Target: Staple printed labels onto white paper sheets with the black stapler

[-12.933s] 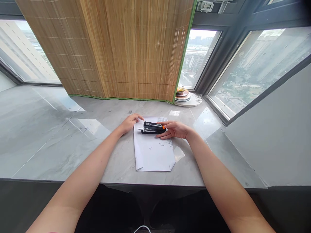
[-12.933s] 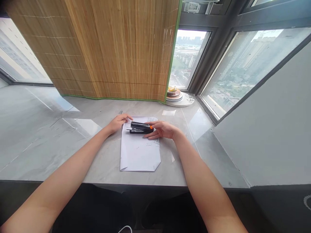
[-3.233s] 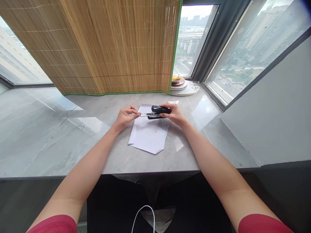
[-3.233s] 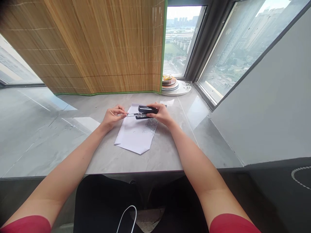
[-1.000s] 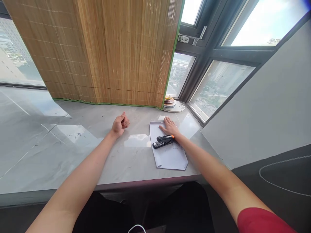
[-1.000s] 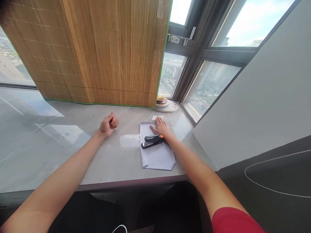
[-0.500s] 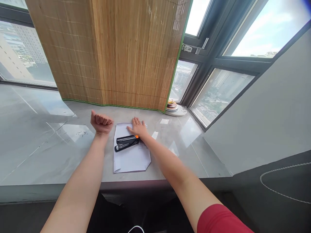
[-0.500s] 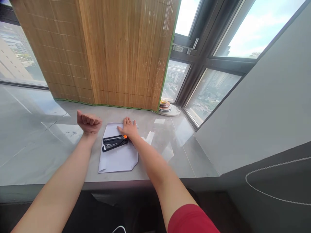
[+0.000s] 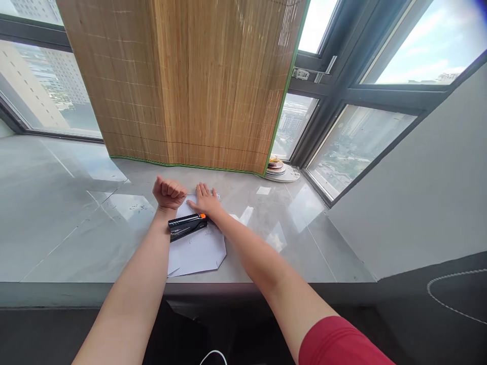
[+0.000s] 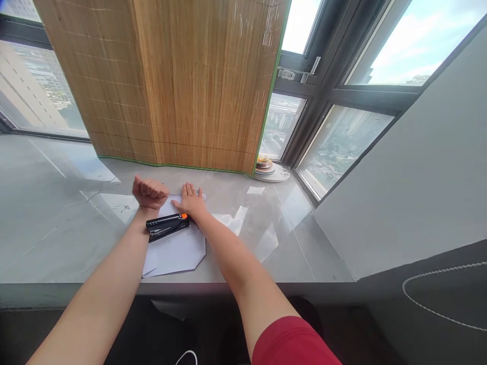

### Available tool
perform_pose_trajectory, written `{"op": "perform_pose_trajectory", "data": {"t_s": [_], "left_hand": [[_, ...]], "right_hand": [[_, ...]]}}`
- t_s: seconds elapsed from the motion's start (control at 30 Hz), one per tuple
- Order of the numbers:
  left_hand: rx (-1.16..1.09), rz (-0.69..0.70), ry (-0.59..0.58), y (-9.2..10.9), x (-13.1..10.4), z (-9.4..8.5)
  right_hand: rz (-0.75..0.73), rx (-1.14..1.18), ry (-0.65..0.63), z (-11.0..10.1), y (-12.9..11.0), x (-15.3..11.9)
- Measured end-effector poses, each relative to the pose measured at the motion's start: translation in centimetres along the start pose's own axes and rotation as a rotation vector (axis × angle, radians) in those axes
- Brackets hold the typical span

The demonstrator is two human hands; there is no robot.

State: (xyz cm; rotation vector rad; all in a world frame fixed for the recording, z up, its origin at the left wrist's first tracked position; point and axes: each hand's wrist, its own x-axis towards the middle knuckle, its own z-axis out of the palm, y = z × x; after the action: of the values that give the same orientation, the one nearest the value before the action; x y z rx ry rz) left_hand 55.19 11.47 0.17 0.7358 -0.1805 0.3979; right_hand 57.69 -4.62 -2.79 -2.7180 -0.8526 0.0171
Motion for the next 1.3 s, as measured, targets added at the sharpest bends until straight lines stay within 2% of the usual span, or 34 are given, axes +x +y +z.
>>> {"op": "perform_pose_trajectory", "data": {"t_s": [0.13, 0.3, 0.4, 0.5, 0.6, 0.7, 0.8, 0.9, 1.0, 1.07, 1.17, 1.23, 1.3], "left_hand": [[0.049, -0.047, -0.039, 0.1, -0.1, 0.6], [0.229, -0.173, -0.063, -0.3, -0.1, 1.9], [0.358, -0.231, -0.177, -1.8, -0.3, 3.0], [0.686, -0.253, -0.317, -4.4, -0.9, 4.2], [1.231, -0.152, -0.447, -6.9, -1.9, 5.2], [1.653, -0.097, -0.563, -8.1, -2.6, 5.8], [1.828, -0.119, -0.608, -8.3, -2.8, 6.1], [1.866, -0.104, -0.616, -8.4, -2.6, 6.0], [1.875, -0.099, -0.608, -8.4, -2.4, 5.9], [1.872, -0.11, -0.588, -8.4, -2.4, 5.8], [1.803, -0.089, -0.54, -8.4, -2.3, 5.7], [1.713, -0.055, -0.516, -8.4, -2.3, 5.6], [1.6, -0.009, -0.497, -8.5, -2.2, 5.5]], "right_hand": [[0.064, -0.003, 0.008, -0.3, 2.5, -1.7], [0.157, -0.041, 0.016, -1.9, 8.0, -5.1], [0.227, -0.074, 0.014, -3.3, 11.2, -7.4], [0.26, -0.095, -0.008, -4.2, 13.3, -9.2], [0.256, -0.096, -0.011, -4.3, 14.0, -10.0], [0.254, -0.09, 0.017, -4.1, 14.0, -10.2], [0.243, -0.055, 0.041, -4.1, 13.9, -10.1], [0.228, 0.062, 0.115, -4.9, 14.0, -10.2], [0.105, 0.261, 0.312, -6.6, 14.0, -10.9], [-0.098, 0.406, 0.35, -7.8, 13.8, -11.7], [-0.428, 0.519, 0.176, -9.1, 13.1, -13.0], [-0.522, 0.509, 0.08, -9.5, 12.4, -13.7], [-0.539, 0.489, 0.042, -9.8, 11.8, -14.1]]}}
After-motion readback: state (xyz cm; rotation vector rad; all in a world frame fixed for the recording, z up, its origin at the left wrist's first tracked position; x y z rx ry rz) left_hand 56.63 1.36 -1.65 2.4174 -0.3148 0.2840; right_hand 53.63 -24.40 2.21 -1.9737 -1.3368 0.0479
